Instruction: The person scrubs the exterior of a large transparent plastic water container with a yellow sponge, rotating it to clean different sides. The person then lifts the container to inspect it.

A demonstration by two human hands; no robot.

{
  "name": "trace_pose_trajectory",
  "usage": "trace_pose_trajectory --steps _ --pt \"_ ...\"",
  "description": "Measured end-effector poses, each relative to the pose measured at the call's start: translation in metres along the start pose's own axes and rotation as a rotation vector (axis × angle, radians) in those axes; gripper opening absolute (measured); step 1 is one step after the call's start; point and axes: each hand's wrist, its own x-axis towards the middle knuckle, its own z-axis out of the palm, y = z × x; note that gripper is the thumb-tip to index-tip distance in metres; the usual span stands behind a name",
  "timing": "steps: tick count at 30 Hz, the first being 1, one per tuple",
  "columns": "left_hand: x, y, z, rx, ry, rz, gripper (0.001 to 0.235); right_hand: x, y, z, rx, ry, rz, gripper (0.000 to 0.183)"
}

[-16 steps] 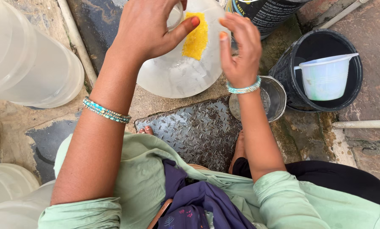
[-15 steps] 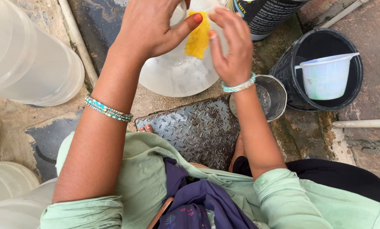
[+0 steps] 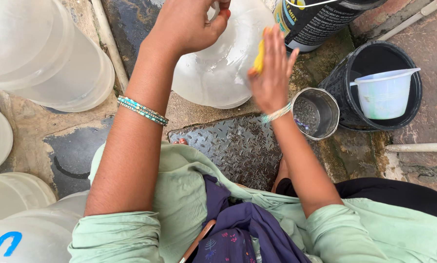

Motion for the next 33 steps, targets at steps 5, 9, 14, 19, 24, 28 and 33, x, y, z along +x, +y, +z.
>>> trace_pose_trajectory --steps 5,9,14,19,24,28,33 --pt "-0.002 0.01 -0.017 0.131 -0.016 0.107 0.02 0.049 0.03 -0.02 1.033 -0.201 0.185 0.09" --pt "-0.008 0.026 -0.001 0.396 0.263 -0.12 0.029 -0.013 -0.025 -0.014 0.211 0.088 -0.128 0.096" --pt "-0.005 0.017 -0.007 0.274 0.04 -0.266 0.016 -0.037 -0.075 -0.027 -0.141 -0.124 -0.358 0.099" --pt "0.0 0.02 -0.016 0.2 -0.004 0.086 0.013 0.05 -0.046 -0.061 0.133 -0.187 -0.142 0.084" --pt "0.002 0.034 -0.011 0.161 -0.014 0.083 0.015 0.124 -0.035 -0.066 0.169 -0.496 0.099 0.065" --pt "0.004 0.029 -0.007 0.202 0.084 -0.101 0.012 0.088 -0.059 -0.068 0.029 -0.329 -0.271 0.059" --pt "0.001 0.005 -0.016 0.168 0.068 -0.15 0.013 -0.026 -0.099 -0.068 -0.129 -0.203 -0.444 0.066"
